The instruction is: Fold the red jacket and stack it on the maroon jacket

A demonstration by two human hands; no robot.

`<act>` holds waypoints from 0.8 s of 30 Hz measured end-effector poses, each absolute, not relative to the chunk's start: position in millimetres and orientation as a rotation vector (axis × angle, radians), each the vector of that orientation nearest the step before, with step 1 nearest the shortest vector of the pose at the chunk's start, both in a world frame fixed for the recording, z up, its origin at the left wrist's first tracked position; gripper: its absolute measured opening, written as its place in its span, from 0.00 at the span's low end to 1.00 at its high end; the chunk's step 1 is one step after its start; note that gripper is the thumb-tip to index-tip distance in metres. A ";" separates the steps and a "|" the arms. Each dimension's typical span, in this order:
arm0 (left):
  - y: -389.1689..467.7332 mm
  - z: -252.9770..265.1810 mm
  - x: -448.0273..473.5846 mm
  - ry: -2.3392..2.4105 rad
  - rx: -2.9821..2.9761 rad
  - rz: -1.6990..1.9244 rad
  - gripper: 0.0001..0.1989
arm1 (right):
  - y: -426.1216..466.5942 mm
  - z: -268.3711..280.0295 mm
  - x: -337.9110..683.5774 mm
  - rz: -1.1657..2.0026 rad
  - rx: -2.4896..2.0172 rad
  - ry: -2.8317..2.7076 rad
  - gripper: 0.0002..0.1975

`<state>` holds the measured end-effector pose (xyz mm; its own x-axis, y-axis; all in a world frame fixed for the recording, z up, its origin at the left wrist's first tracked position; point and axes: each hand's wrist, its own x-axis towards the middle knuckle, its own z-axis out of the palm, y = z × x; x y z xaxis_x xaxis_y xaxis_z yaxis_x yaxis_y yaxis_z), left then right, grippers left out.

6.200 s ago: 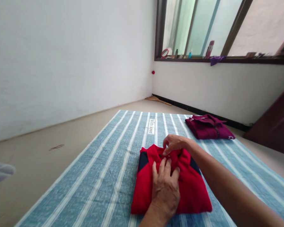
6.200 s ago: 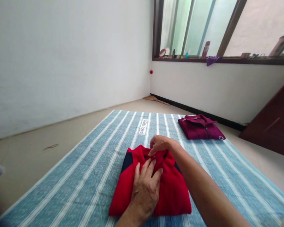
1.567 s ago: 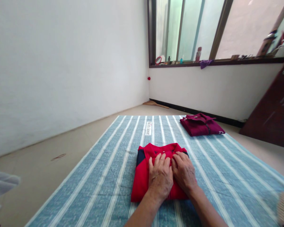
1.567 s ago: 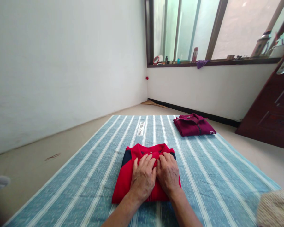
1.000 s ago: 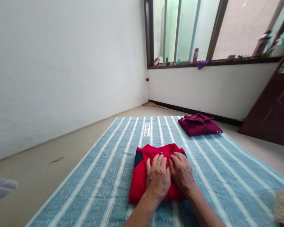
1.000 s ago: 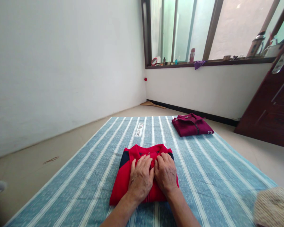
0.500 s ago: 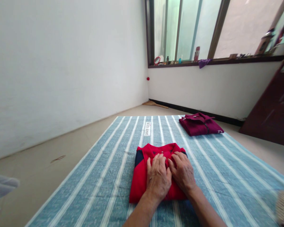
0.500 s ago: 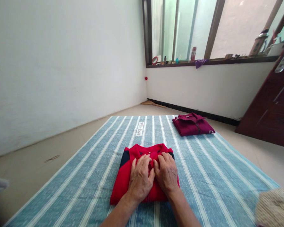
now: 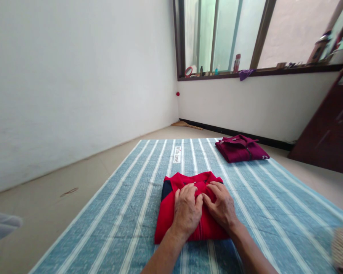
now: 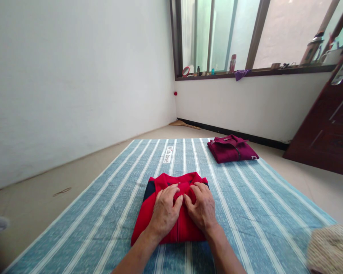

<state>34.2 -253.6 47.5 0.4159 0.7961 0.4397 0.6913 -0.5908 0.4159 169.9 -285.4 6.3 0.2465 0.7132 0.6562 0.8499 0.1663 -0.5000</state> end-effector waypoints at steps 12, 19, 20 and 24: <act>-254.1 61.9 43.9 1.481 2.480 0.710 0.04 | -289.0 11.2 182.4 -0.011 -1.487 -1.506 0.10; -253.2 53.4 41.8 1.412 2.407 0.817 0.08 | -289.3 13.7 185.1 0.073 -1.483 -1.515 0.14; -253.3 53.2 41.6 1.401 2.395 0.825 0.09 | -289.2 13.8 185.2 0.077 -1.483 -1.519 0.15; -253.8 55.4 41.0 1.381 2.366 0.787 0.10 | -288.8 12.8 185.6 0.067 -1.487 -1.529 0.17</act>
